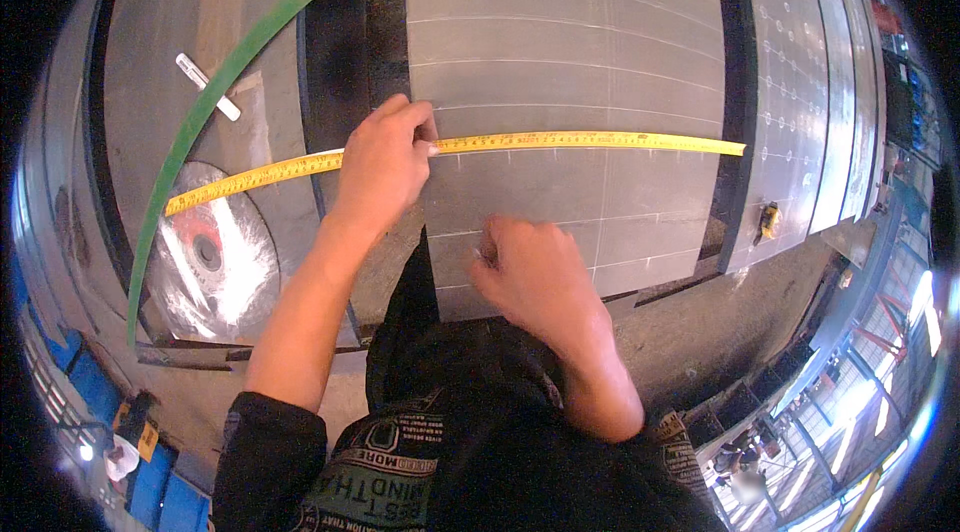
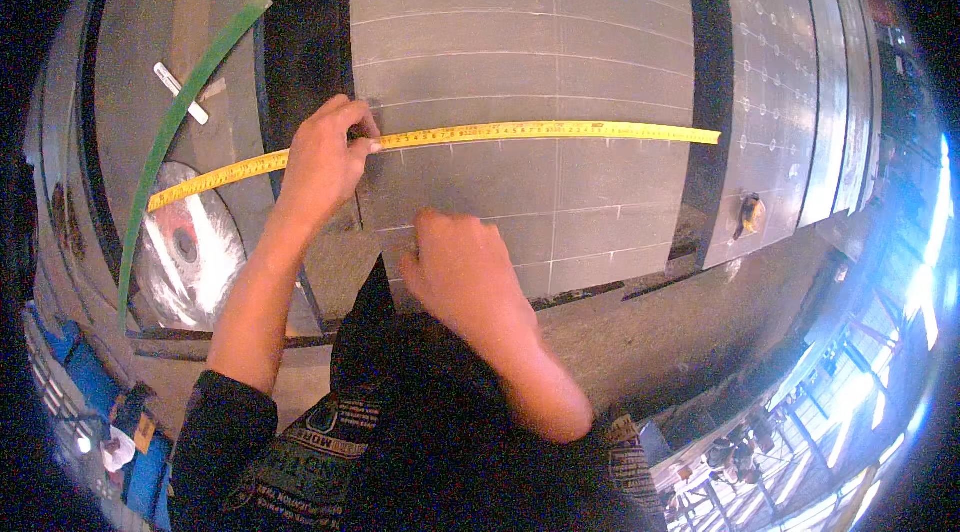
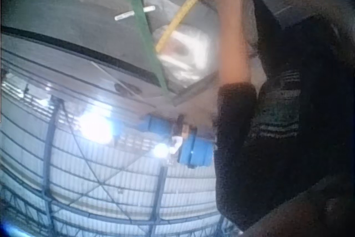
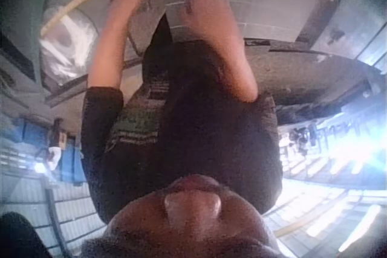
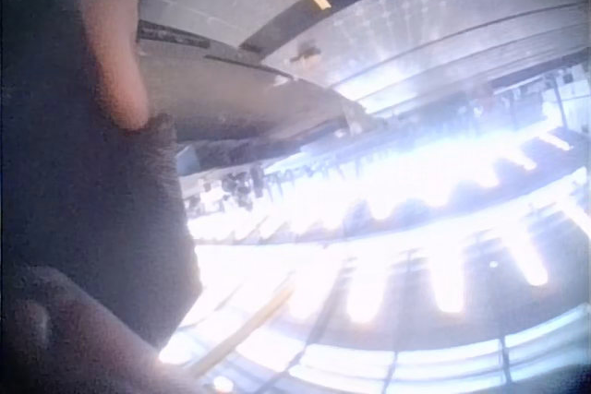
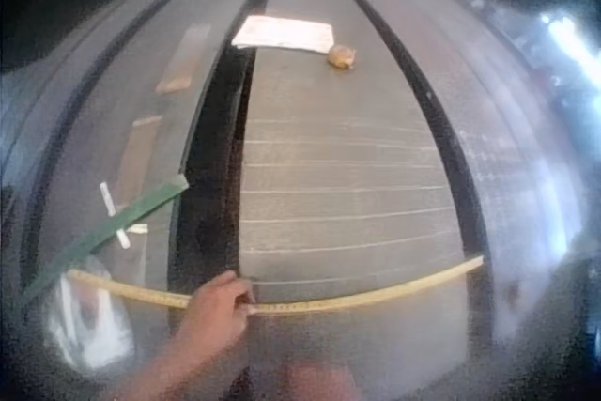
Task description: The person measures and marks a large metal sheet using a tape measure, a green straightedge, and a white marker. They repeatedly align the straightedge, draw lines, and measure intervals to create a grid pattern on the sheet.
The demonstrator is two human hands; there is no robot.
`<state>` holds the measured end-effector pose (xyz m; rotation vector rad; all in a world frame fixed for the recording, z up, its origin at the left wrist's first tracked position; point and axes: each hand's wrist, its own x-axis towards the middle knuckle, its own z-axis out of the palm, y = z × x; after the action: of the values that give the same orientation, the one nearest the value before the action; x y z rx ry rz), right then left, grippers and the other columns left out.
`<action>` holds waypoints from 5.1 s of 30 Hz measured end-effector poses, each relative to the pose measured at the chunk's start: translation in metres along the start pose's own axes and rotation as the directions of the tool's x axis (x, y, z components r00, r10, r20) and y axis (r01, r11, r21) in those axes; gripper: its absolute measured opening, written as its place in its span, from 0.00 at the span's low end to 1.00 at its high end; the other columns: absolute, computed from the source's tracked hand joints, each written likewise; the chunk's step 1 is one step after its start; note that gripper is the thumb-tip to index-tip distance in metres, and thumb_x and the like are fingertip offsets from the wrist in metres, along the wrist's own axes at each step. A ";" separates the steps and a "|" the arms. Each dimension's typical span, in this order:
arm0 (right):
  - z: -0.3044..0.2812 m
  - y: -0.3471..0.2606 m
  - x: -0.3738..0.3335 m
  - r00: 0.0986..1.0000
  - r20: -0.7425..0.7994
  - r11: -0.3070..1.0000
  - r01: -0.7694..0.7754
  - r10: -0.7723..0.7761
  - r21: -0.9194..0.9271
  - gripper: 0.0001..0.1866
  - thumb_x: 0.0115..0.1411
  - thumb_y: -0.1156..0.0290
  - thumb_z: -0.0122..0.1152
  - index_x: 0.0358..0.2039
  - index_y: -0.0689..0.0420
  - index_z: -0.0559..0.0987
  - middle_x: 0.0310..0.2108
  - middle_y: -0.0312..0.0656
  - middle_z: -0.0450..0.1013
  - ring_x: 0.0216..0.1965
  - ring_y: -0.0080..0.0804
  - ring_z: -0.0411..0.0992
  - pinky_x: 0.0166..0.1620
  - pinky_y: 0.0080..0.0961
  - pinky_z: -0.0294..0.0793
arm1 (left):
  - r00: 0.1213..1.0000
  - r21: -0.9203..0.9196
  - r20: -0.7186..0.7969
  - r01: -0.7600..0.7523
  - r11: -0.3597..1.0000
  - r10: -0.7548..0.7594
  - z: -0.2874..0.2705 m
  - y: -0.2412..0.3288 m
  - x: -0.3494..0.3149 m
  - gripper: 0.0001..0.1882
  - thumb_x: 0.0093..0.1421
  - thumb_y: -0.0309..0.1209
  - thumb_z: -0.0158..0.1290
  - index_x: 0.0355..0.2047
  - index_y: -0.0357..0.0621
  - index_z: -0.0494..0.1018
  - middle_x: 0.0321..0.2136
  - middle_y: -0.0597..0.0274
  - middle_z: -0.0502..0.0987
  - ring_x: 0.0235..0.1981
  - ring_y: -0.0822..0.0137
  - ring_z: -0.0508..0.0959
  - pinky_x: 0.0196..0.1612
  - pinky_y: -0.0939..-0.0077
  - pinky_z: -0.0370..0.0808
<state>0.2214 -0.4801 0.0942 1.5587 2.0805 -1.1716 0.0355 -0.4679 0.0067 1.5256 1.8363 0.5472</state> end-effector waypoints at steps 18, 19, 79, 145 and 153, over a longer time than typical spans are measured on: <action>0.152 0.384 -0.146 0.825 0.546 0.919 -0.317 0.145 0.235 0.18 0.48 0.58 0.69 0.33 0.59 0.83 0.30 0.52 0.80 0.28 0.55 0.78 0.37 0.43 0.81 | 0.982 0.089 -0.136 -0.118 0.989 0.129 0.008 -0.005 -0.009 0.08 0.50 0.24 0.64 0.29 0.39 0.75 0.32 0.51 0.76 0.39 0.47 0.78 0.44 0.53 0.74; 0.181 0.437 -0.163 0.806 0.582 0.836 -0.388 0.105 0.387 0.18 0.48 0.57 0.69 0.34 0.57 0.83 0.28 0.50 0.80 0.26 0.54 0.77 0.34 0.42 0.80 | 0.972 0.088 -0.180 -0.134 0.987 0.149 0.010 -0.004 -0.015 0.08 0.50 0.24 0.64 0.30 0.38 0.75 0.32 0.52 0.76 0.39 0.47 0.78 0.43 0.54 0.74; -0.349 0.234 0.290 0.737 -0.421 0.779 0.225 -0.529 -0.585 0.10 0.63 0.72 0.62 0.44 0.57 0.81 0.41 0.44 0.76 0.51 0.43 0.71 0.55 0.39 0.72 | 0.990 0.186 -0.144 0.026 0.982 0.001 -0.098 0.004 0.302 0.09 0.55 0.23 0.63 0.36 0.35 0.76 0.34 0.54 0.80 0.39 0.60 0.80 0.48 0.65 0.74; -0.352 0.248 0.302 0.619 -0.472 0.761 0.364 -0.628 -0.536 0.07 0.62 0.69 0.60 0.39 0.56 0.80 0.36 0.48 0.75 0.44 0.50 0.73 0.50 0.43 0.74 | 0.984 0.202 -0.165 -0.027 0.979 0.061 -0.097 0.001 0.305 0.08 0.54 0.22 0.62 0.32 0.34 0.73 0.33 0.54 0.78 0.39 0.57 0.78 0.47 0.64 0.73; -0.315 0.210 0.258 0.645 -0.721 0.955 0.288 -0.252 -0.076 0.10 0.66 0.76 0.53 0.46 0.58 0.78 0.39 0.55 0.79 0.42 0.55 0.79 0.45 0.49 0.77 | 0.978 0.232 -0.198 -0.020 0.973 0.068 -0.096 0.001 0.301 0.09 0.52 0.20 0.62 0.31 0.35 0.72 0.32 0.53 0.77 0.39 0.56 0.78 0.46 0.63 0.73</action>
<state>0.3870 -0.0570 0.0337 2.0175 2.8916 -0.7146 -0.0587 -0.1664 0.0033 1.7194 2.0867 0.5463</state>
